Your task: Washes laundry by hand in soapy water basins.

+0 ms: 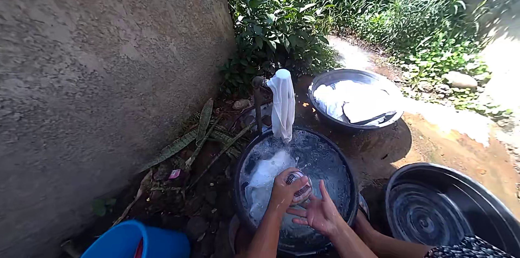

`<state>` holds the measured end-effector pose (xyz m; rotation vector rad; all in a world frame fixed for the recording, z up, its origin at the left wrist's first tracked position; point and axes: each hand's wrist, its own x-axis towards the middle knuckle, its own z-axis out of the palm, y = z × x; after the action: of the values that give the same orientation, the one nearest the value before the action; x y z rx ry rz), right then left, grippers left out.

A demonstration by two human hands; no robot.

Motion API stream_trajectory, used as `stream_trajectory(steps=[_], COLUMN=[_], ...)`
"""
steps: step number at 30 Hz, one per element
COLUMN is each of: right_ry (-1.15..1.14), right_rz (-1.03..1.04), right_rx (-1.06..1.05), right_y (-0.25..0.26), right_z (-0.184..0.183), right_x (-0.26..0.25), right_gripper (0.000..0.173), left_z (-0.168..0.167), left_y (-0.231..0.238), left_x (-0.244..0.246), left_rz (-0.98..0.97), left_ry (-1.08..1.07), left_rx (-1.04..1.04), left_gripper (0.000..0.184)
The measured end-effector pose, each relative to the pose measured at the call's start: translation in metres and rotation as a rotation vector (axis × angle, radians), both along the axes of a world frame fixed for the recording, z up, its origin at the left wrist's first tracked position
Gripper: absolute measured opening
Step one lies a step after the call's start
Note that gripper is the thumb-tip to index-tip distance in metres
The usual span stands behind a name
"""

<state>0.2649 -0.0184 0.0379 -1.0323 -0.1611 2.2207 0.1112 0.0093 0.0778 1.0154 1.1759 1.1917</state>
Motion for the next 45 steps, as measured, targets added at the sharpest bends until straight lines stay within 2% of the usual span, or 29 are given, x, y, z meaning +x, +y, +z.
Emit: stream_trajectory(steps=[1, 2, 4, 5, 7, 10, 13, 15, 16, 17, 18, 20, 21, 23, 24, 25, 26, 27, 29, 30, 31, 33, 35, 37, 38, 41, 45], right_ry=[0.045, 0.091, 0.120, 0.103, 0.055, -0.037, 0.025, 0.183, 0.257, 0.292, 0.270, 0.079, -0.060, -0.190, -0.154, -0.074, 0.001, 0.052, 0.091, 0.100, 0.092, 0.002, -0.170, -0.377, -0.491, -0.732, -0.864], right_rz=[-0.032, -0.111, -0.297, -0.386, -0.484, -0.453, -0.394, -0.370, -0.339, -0.305, -0.271, -0.171, -0.081, 0.064, 0.136, 0.179, 0.155, 0.061, -0.195, -0.288, -0.361, -0.440, -0.450, -0.362, -0.303, -0.161, 0.088], right_rx=[-0.013, -0.017, 0.015, 0.052, 0.119, 0.144, 0.228, 0.367, 0.458, 0.528, 0.572, 0.555, 0.504, 0.287, 0.195, 0.130, 0.064, -0.009, -0.109, -0.086, -0.022, 0.240, 0.601, 1.038, 1.285, 1.866, 2.313], right_y=[0.007, 0.014, 0.029, 0.035, 0.044, 0.043, 0.030, 0.024, 0.025, 0.026, 0.026, 0.023, 0.022, 0.018, 0.014, 0.010, 0.009, 0.011, 0.021, 0.025, 0.027, 0.027, 0.026, 0.024, 0.024, 0.018, -0.004], right_z=[-0.001, 0.001, 0.004, 0.005, 0.015, 0.038, 0.040, 0.028, 0.019, 0.012, 0.007, 0.000, 0.000, 0.001, 0.002, 0.003, 0.006, 0.012, 0.029, 0.037, 0.046, 0.062, 0.073, 0.075, 0.075, 0.082, 0.090], right_x=[-0.006, -0.012, -0.023, -0.026, -0.030, -0.038, -0.039, -0.032, -0.025, -0.017, -0.007, 0.016, 0.025, 0.028, 0.023, 0.016, 0.006, -0.005, -0.025, -0.030, -0.035, -0.042, -0.049, -0.053, -0.053, -0.054, -0.062], right_gripper=[0.092, 0.083, 0.051, 0.042, 0.033, 0.041, 0.055, 0.053, 0.044, 0.025, 0.014, 0.062, 0.074, 0.055, 0.057, 0.072, 0.080, 0.072, 0.038, 0.021, 0.013, 0.021, 0.033, 0.028, 0.024, 0.014, 0.017], left_z=[-0.001, -0.004, -0.012, -0.015, -0.014, -0.015, -0.021, -0.024, -0.022, -0.019, -0.015, -0.002, 0.004, 0.015, 0.017, 0.017, 0.017, 0.015, 0.010, 0.008, 0.007, 0.011, 0.020, 0.028, 0.028, 0.030, 0.038], left_y=[-0.007, -0.015, -0.032, -0.038, -0.042, -0.038, -0.039, -0.040, -0.040, -0.040, -0.040, -0.038, -0.035, -0.031, -0.031, -0.033, -0.035, -0.037, -0.042, -0.043, -0.043, -0.040, -0.031, -0.017, -0.013, -0.003, 0.018], left_x=[0.004, 0.007, 0.011, 0.013, 0.014, 0.014, 0.020, 0.017, 0.012, 0.006, 0.001, -0.008, -0.014, -0.024, -0.025, -0.023, -0.020, -0.017, -0.016, -0.019, -0.022, -0.018, -0.006, -0.002, -0.005, -0.020, -0.042], left_rz=[-0.045, -0.062, 0.078, 0.209, 0.434, 0.575, 0.502, 0.370, 0.280, 0.195, 0.136, 0.069, 0.029, -0.131, -0.221, -0.314, -0.401, -0.436, -0.361, -0.264, -0.141, 0.169, 0.406, 0.486, 0.411, 0.005, -0.514], left_ry=[0.073, 0.101, 0.043, -0.048, -0.302, -0.655, -0.798, -0.871, -0.888, -0.882, -0.835, -0.578, -0.358, 0.231, 0.509, 0.694, 0.783, 0.791, 0.627, 0.458, 0.249, -0.233, -0.638, -0.877, -0.932, -0.895, -0.305], left_rx=[0.068, 0.118, 0.101, 0.037, -0.150, -0.394, -0.567, -0.677, -0.713, -0.730, -0.721, -0.538, -0.362, 0.059, 0.293, 0.493, 0.634, 0.728, 0.750, 0.682, 0.582, 0.299, 0.007, -0.264, -0.351, -0.494, -0.561], left_gripper=[0.035, 0.034, 0.028, 0.023, 0.029, 0.037, 0.038, 0.038, 0.041, 0.045, 0.046, 0.032, 0.024, 0.019, 0.019, 0.017, 0.015, 0.013, 0.021, 0.024, 0.023, 0.013, 0.035, 0.048, 0.050, 0.060, 0.056])
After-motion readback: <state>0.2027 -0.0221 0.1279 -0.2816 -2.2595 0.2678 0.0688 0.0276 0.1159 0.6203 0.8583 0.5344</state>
